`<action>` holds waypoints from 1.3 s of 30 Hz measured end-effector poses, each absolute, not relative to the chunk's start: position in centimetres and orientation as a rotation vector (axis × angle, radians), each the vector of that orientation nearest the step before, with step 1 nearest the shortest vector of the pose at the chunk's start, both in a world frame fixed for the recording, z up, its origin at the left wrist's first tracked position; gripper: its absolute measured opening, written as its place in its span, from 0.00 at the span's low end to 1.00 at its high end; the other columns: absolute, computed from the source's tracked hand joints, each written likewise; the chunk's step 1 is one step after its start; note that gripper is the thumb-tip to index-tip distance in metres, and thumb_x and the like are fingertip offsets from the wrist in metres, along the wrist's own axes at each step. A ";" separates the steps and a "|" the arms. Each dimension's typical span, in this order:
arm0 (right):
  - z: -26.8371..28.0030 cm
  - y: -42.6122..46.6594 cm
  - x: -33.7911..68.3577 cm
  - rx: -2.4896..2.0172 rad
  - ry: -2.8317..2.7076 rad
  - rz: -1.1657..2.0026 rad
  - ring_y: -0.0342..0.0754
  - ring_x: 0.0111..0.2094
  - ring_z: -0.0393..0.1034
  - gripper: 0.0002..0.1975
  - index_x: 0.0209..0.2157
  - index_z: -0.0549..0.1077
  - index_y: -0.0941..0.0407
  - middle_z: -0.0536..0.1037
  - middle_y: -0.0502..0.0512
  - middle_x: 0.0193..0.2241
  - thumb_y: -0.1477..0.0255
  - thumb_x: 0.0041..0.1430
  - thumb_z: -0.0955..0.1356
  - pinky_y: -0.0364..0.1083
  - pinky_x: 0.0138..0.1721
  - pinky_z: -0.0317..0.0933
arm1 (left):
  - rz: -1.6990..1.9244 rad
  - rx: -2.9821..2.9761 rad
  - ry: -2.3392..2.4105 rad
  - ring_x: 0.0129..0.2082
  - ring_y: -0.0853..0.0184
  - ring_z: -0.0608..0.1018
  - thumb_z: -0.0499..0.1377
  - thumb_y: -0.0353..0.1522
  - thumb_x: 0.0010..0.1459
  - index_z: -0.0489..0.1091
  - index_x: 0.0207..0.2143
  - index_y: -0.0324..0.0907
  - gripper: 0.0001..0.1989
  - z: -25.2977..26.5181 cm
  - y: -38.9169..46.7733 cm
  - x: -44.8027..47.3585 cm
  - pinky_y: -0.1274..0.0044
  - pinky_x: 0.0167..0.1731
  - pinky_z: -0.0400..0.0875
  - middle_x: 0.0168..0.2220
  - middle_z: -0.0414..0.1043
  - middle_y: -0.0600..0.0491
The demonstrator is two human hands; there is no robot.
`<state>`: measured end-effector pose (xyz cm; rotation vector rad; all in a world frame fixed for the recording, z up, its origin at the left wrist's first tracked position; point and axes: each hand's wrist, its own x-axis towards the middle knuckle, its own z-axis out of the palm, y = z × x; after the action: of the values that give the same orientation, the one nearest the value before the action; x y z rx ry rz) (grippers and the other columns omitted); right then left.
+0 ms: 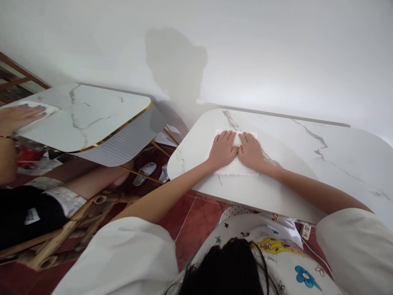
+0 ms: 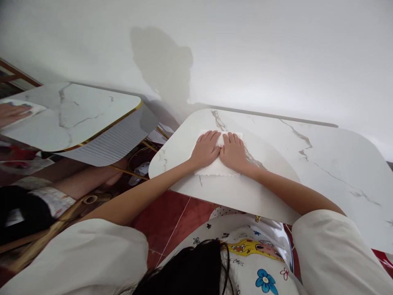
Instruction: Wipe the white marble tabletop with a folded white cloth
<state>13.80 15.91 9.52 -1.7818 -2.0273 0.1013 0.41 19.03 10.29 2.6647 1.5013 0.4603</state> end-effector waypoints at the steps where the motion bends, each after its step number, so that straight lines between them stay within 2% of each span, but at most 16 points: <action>1: 9.7 15.1 13.7 -1.781 -2.037 0.112 0.57 0.63 0.51 0.26 0.60 0.60 0.64 0.60 0.64 0.62 0.75 0.61 0.55 0.55 0.61 0.47 | 0.445 2.670 1.506 0.65 0.55 0.56 0.45 0.34 0.61 0.56 0.62 0.35 0.27 10.4 18.2 0.3 0.63 0.63 0.50 0.64 0.56 0.45; 10: 10.3 6.2 13.2 -1.782 -2.095 0.303 0.58 0.65 0.45 0.28 0.63 0.58 0.63 0.55 0.63 0.65 0.72 0.62 0.55 0.58 0.63 0.46 | 0.346 2.730 1.420 0.65 0.54 0.56 0.46 0.36 0.61 0.54 0.63 0.34 0.29 10.4 9.8 -1.5 0.61 0.63 0.51 0.65 0.55 0.43; 15: 10.4 4.9 13.8 -1.749 -2.140 0.354 0.57 0.66 0.44 0.28 0.63 0.57 0.62 0.54 0.61 0.65 0.71 0.63 0.55 0.58 0.64 0.45 | 0.343 2.693 1.414 0.66 0.52 0.55 0.47 0.36 0.60 0.54 0.62 0.32 0.30 10.3 8.7 -1.5 0.60 0.63 0.51 0.65 0.54 0.40; 19: 10.3 5.8 14.1 -1.760 -2.128 0.370 0.57 0.66 0.44 0.28 0.63 0.57 0.62 0.54 0.61 0.65 0.72 0.62 0.55 0.58 0.63 0.44 | 0.368 2.671 1.277 0.65 0.53 0.56 0.48 0.37 0.60 0.55 0.61 0.33 0.29 10.5 10.3 -1.5 0.61 0.63 0.53 0.64 0.55 0.39; 23: 10.0 7.5 14.7 -1.777 -2.078 0.343 0.57 0.65 0.45 0.28 0.62 0.57 0.63 0.56 0.62 0.64 0.72 0.62 0.55 0.58 0.63 0.45 | 0.427 2.690 1.172 0.62 0.55 0.61 0.49 0.37 0.59 0.58 0.59 0.35 0.27 10.9 12.5 -0.7 0.62 0.62 0.55 0.60 0.60 0.40; 29: 9.9 11.0 16.6 -1.807 -2.048 0.270 0.56 0.64 0.47 0.27 0.61 0.59 0.60 0.57 0.61 0.64 0.71 0.60 0.57 0.56 0.64 0.43 | 0.485 2.717 1.209 0.55 0.54 0.67 0.53 0.35 0.56 0.62 0.53 0.40 0.22 11.1 15.9 1.5 0.61 0.55 0.62 0.54 0.66 0.43; 33: 9.9 13.9 18.3 -1.836 -2.051 0.251 0.57 0.65 0.47 0.27 0.62 0.59 0.58 0.56 0.61 0.64 0.70 0.61 0.57 0.61 0.64 0.41 | 0.522 2.712 1.219 0.54 0.54 0.67 0.54 0.36 0.56 0.62 0.52 0.41 0.21 10.9 18.9 2.9 0.61 0.53 0.61 0.53 0.67 0.45; 39: 9.4 19.8 21.8 -1.786 -2.034 0.142 0.56 0.63 0.51 0.25 0.60 0.62 0.57 0.61 0.59 0.62 0.70 0.61 0.57 0.60 0.63 0.43 | 0.745 2.692 1.140 0.53 0.58 0.69 0.48 0.33 0.62 0.64 0.49 0.37 0.15 9.7 24.8 6.4 0.65 0.56 0.59 0.48 0.69 0.43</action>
<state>21.82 19.83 9.36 -1.7855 -2.0344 0.1418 6.37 24.78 9.74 2.6923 1.1396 0.7455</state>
